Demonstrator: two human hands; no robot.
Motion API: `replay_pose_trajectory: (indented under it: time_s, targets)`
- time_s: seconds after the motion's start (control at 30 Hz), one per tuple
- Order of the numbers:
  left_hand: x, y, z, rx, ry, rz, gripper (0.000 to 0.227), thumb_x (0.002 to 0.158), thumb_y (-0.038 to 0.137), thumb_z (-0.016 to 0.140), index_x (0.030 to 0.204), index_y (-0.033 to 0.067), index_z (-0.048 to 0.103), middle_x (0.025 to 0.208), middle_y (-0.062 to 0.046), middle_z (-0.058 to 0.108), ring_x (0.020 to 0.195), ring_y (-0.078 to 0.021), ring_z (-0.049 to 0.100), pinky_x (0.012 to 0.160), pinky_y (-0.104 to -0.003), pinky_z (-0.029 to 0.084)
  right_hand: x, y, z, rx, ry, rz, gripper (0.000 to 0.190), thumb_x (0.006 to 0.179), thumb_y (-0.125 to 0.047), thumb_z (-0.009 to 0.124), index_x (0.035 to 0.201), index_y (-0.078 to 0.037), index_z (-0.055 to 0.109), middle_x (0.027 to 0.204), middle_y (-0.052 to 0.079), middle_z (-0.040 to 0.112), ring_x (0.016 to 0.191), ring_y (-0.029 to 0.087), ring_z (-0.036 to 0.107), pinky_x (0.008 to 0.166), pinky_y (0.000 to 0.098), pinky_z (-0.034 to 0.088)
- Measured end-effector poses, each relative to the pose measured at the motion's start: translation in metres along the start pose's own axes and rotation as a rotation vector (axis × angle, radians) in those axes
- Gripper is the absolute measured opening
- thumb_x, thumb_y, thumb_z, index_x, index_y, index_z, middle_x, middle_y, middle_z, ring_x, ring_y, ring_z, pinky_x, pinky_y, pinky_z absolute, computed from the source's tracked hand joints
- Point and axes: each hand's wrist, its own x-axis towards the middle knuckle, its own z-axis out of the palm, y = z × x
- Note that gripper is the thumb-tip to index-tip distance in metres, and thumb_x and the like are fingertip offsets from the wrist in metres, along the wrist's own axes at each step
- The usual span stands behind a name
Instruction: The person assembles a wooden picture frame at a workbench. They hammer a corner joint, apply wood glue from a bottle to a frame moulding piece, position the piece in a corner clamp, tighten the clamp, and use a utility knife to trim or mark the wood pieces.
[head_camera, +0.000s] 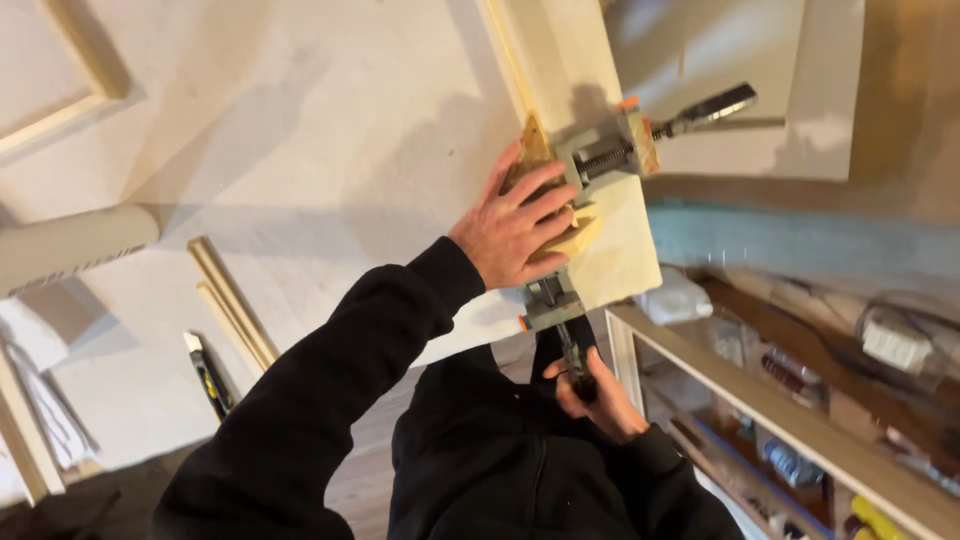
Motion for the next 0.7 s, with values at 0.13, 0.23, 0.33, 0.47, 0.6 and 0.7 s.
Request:
replay_pose_trajectory:
  time_s: [0.13, 0.23, 0.33, 0.47, 0.6, 0.7]
  targets:
    - [0.004, -0.009, -0.001, -0.009, 0.03, -0.017, 0.049, 0.088, 0.045, 0.075, 0.117, 0.0068, 0.064, 0.139, -0.01, 0.055, 0.147, -0.0332, 0.037, 0.121, -0.073, 0.017, 0.017, 0.036, -0.014, -0.076, 0.161, -0.211, 0.059, 0.114, -0.051, 0.044, 0.103, 0.003, 0.066, 0.064, -0.003, 0.051, 0.056, 0.009, 0.042, 0.052, 0.0262, 0.033]
    - [0.001, -0.005, 0.001, -0.024, 0.022, -0.022, 0.049, 0.089, 0.044, 0.075, 0.118, 0.0067, 0.064, 0.141, -0.011, 0.054, 0.148, -0.0341, 0.036, 0.121, -0.073, 0.018, 0.007, 0.024, 0.021, -0.562, 0.492, -0.355, 0.044, 0.109, -0.042, 0.057, 0.099, 0.0, 0.066, 0.066, 0.002, 0.055, 0.06, 0.017, 0.048, 0.055, 0.0314, 0.036]
    - [0.002, -0.009, 0.0, -0.021, 0.017, -0.015, 0.049, 0.09, 0.045, 0.075, 0.119, 0.0071, 0.064, 0.141, -0.01, 0.053, 0.148, -0.0346, 0.035, 0.122, -0.073, 0.018, 0.001, -0.02, 0.073, -1.01, 0.804, -0.535, 0.032, 0.096, -0.032, 0.071, 0.104, -0.001, 0.067, 0.077, 0.01, 0.066, 0.07, 0.028, 0.063, 0.063, 0.0365, 0.047]
    - [0.001, -0.004, 0.005, -0.055, 0.035, -0.041, 0.047, 0.087, 0.043, 0.074, 0.117, 0.0086, 0.065, 0.142, -0.011, 0.052, 0.147, -0.0345, 0.036, 0.121, -0.074, 0.016, -0.018, -0.086, 0.127, -1.023, 1.011, -0.67, 0.061, 0.073, -0.019, 0.088, 0.125, -0.001, 0.061, 0.117, 0.016, 0.068, 0.097, 0.032, 0.067, 0.085, 0.0402, 0.055]
    - [-0.001, 0.008, 0.0, -0.034, -0.011, -0.044, 0.051, 0.09, 0.043, 0.072, 0.125, 0.0064, 0.064, 0.144, -0.012, 0.052, 0.148, -0.0359, 0.035, 0.12, -0.075, 0.014, 0.015, -0.12, 0.146, -1.251, 0.933, -0.87, 0.085, 0.078, -0.02, 0.091, 0.148, 0.001, 0.047, 0.15, 0.023, 0.048, 0.136, 0.04, 0.05, 0.112, 0.0455, 0.046]
    - [-0.007, 0.009, -0.024, -0.045, 0.137, -0.076, 0.054, 0.091, 0.038, 0.072, 0.135, 0.0087, 0.062, 0.151, -0.013, 0.05, 0.146, -0.0346, 0.038, 0.12, -0.071, 0.018, 0.041, -0.135, 0.151, -1.316, 0.82, -0.928, 0.098, 0.074, -0.02, 0.092, 0.153, 0.002, 0.038, 0.155, 0.024, 0.043, 0.14, 0.042, 0.045, 0.116, 0.0475, 0.039]
